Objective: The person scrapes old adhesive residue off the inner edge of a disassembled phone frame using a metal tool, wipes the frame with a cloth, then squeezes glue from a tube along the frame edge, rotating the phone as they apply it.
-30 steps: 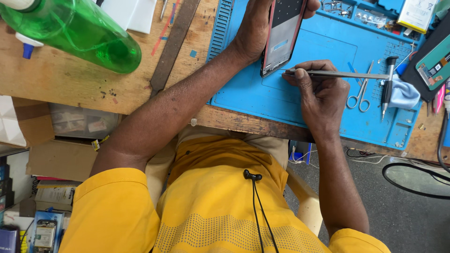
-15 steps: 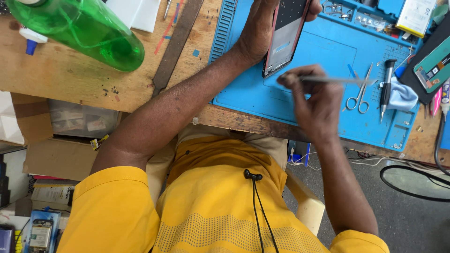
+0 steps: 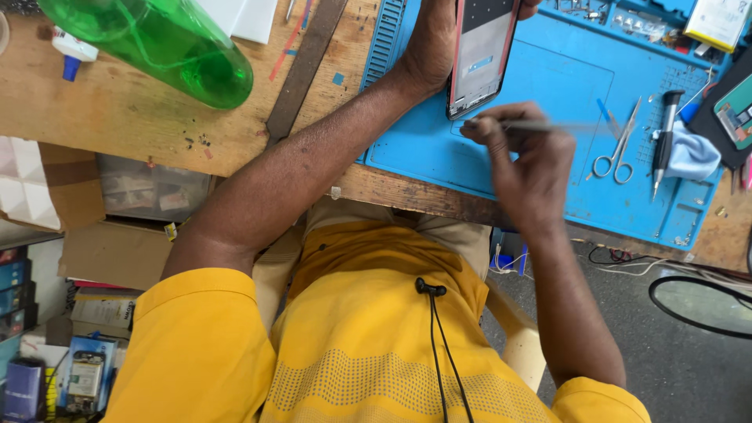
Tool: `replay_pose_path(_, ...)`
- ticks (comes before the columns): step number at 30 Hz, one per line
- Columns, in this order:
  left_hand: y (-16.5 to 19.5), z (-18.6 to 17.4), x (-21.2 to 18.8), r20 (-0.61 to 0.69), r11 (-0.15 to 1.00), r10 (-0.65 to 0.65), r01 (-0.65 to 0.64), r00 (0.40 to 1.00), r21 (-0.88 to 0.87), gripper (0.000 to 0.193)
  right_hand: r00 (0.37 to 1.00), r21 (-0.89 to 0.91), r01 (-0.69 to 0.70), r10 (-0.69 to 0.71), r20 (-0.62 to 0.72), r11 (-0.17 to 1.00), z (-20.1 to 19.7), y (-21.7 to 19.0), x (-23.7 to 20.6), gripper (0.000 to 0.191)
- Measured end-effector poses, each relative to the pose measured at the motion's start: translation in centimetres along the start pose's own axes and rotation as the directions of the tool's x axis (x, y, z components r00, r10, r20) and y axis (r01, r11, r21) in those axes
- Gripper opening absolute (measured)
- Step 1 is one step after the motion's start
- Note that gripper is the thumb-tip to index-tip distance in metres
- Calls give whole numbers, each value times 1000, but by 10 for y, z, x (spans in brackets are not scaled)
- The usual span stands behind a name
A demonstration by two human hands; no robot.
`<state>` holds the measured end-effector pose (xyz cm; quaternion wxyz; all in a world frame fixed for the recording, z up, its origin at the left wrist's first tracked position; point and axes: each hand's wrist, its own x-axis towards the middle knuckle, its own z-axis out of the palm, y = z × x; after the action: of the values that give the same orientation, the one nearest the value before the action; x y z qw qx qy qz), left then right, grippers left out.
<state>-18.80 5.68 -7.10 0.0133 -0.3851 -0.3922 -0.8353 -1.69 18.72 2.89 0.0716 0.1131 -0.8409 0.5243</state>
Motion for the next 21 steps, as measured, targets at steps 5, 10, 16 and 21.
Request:
replay_pose_path(5, -2, 0, -1, -33, 991, -52, 48, 998, -123, 73, 1000, 29, 18, -18, 10, 999, 3, 8, 1, 14)
replay_pose_path(10, 2, -3, 0, -6, 996, -35, 34, 999, -82, 74, 997, 142, -73, 72, 14, 987, 1, 14, 3, 16)
replay_pose_path(16, 8, 1, 4, -27, 973, -87, 80, 996, -218, 71, 995, 211, -95, 92, 28, 973, 4, 12, 8, 19)
replay_pose_path(21, 10, 2, 4, 35, 954, -144, 148, 989, -260, 78, 997, 192, -83, 81, 19, 978, 6, 4, 14, 19)
